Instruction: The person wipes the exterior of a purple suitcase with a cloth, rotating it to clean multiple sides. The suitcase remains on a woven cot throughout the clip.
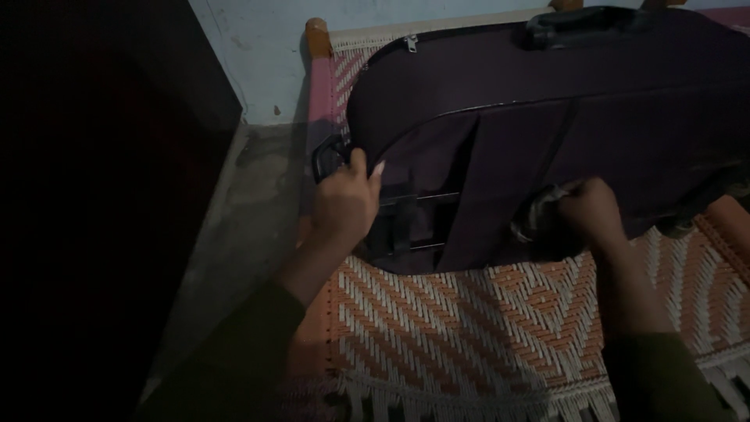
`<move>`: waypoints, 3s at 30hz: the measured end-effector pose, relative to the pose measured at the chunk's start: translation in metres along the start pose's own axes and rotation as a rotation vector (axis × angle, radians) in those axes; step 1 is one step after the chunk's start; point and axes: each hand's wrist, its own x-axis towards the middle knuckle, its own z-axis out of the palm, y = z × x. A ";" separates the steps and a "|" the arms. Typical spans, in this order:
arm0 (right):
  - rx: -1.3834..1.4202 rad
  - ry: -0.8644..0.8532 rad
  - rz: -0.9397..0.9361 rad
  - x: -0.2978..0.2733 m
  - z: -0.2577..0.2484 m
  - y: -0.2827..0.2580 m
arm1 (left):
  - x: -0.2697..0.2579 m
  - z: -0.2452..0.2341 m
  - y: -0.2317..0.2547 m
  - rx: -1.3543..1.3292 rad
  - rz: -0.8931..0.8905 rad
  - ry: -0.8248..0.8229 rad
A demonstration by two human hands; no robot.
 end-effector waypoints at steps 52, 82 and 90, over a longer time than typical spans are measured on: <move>-0.845 0.234 -0.774 -0.108 0.037 -0.284 | -0.026 0.197 -0.098 -0.619 -0.661 -0.234; -0.870 0.102 -0.685 -0.134 -0.067 -0.257 | -0.049 0.070 -0.008 -0.370 -0.224 -0.089; -0.264 0.420 -0.348 -0.009 -0.149 -0.100 | -0.049 0.049 -0.009 -0.238 -0.207 0.041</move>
